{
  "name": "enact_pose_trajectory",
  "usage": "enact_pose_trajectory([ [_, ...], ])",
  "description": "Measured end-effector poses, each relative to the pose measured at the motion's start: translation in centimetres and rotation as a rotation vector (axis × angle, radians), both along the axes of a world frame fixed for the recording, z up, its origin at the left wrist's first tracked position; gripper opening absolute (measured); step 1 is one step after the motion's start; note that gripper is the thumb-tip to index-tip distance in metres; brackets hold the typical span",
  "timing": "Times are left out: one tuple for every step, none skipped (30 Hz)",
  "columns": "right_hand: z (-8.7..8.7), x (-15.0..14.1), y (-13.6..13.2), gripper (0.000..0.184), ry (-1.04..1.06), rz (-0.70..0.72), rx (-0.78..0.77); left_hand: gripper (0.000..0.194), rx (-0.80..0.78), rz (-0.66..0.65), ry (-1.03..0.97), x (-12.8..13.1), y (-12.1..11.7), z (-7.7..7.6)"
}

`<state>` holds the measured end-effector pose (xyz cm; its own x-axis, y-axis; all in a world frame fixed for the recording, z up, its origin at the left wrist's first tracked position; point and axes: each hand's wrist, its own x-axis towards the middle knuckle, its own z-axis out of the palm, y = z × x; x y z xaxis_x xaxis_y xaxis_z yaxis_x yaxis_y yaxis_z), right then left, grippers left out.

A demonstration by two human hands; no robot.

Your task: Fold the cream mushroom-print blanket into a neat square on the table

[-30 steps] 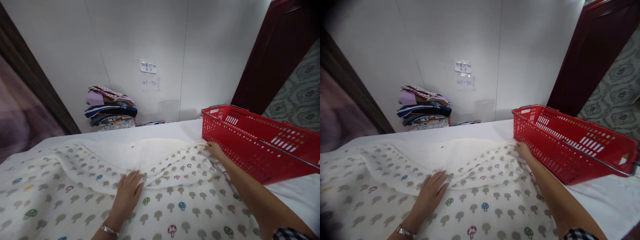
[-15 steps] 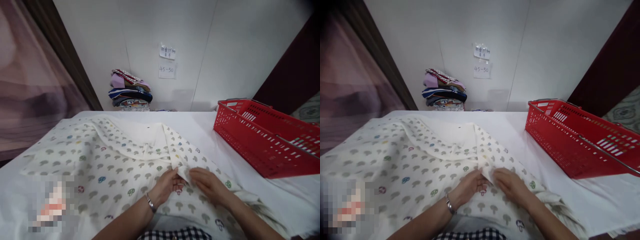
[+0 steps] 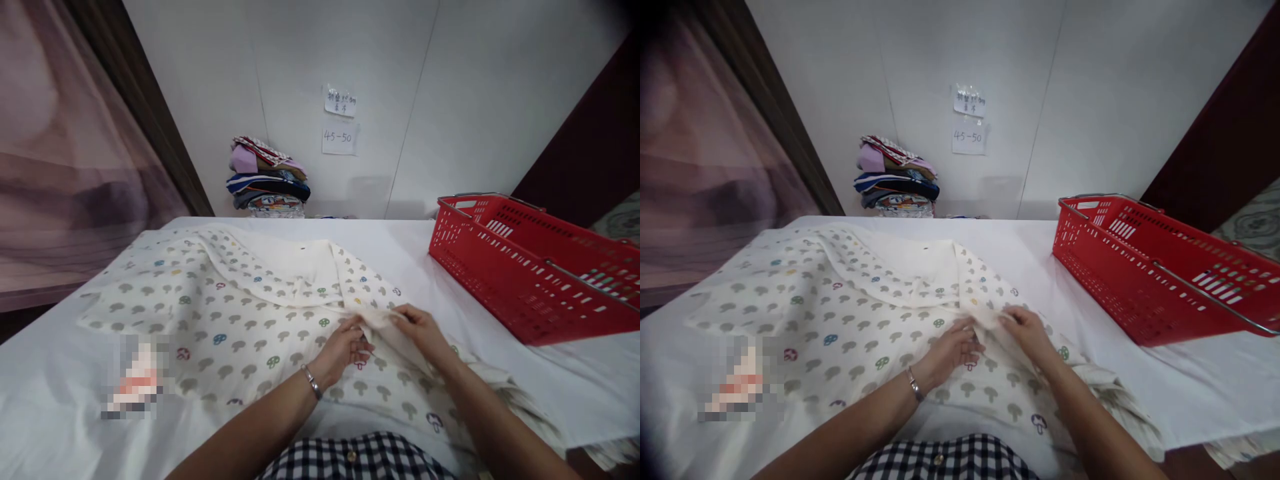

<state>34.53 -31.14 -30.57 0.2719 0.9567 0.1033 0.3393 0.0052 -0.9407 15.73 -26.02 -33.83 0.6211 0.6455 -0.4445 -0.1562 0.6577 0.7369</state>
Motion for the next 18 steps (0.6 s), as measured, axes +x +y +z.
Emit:
enact_pose_trajectory([
  [1.1,1.0,0.2,0.017,0.040,-0.110,0.061,0.046,-0.003,-0.006,0.028,0.2,0.1,0.0],
  [2.1,2.2,0.4,0.019,0.078,-0.237,0.139,0.048,0.004,-0.011,0.066,0.4,0.3,0.0],
  [3.2,3.3,0.5,0.021,0.101,-0.365,0.238,0.048,0.024,-0.018,0.116,0.7,0.4,0.0],
  [4.1,4.4,0.7,0.024,0.099,-0.490,0.357,0.045,0.062,-0.025,0.173,1.1,0.6,-0.1],
  [4.8,5.2,0.7,0.026,0.067,-0.606,0.473,0.040,0.115,-0.029,0.229,1.5,0.7,-0.1],
  [5.3,5.7,0.7,0.027,0.010,-0.682,0.554,0.034,0.178,-0.022,0.278,1.8,0.7,-0.1],
  [5.4,5.8,0.6,0.027,-0.069,-0.708,0.589,0.027,0.244,-0.005,0.308,2.0,0.7,-0.1],
  [5.3,5.6,0.4,0.026,-0.161,-0.670,0.569,0.022,0.310,0.021,0.316,2.2,0.7,0.1],
  [4.9,4.9,0.1,0.024,-0.257,-0.568,0.509,0.017,0.374,0.052,0.304,2.2,0.6,0.4],
  [4.3,4.0,-0.2,0.021,-0.347,-0.415,0.425,0.014,0.435,0.084,0.280,2.1,0.4,0.8],
  [3.6,2.8,-0.6,0.018,-0.425,-0.236,0.344,0.012,0.491,0.111,0.249,1.9,0.1,1.3],
  [2.8,1.6,-1.0,0.016,-0.484,-0.065,0.285,0.011,0.535,0.129,0.213,1.6,-0.1,1.8],
  [2.1,0.4,-1.4,0.016,-0.523,0.072,0.244,0.011,0.561,0.135,0.174,1.3,-0.4,2.3],
  [1.5,-0.6,-1.7,0.017,-0.549,0.157,0.222,0.012,0.562,0.133,0.141,1.0,-0.7,2.7],
  [1.1,-1.5,-2.0,0.019,-0.565,0.207,0.211,0.014,0.538,0.125,0.116,0.8,-0.9,3.1],
  [0.8,-2.1,-2.3,0.020,-0.573,0.225,0.207,0.016,0.498,0.113,0.101,0.5,-1.2,3.4],
  [0.7,-2.5,-2.5,0.021,-0.577,0.220,0.211,0.018,0.452,0.104,0.098,0.4,-1.4,3.5],
  [0.7,-2.6,-2.6,0.021,-0.580,0.206,0.217,0.020,0.411,0.097,0.101,0.3,-1.6,3.6],
])
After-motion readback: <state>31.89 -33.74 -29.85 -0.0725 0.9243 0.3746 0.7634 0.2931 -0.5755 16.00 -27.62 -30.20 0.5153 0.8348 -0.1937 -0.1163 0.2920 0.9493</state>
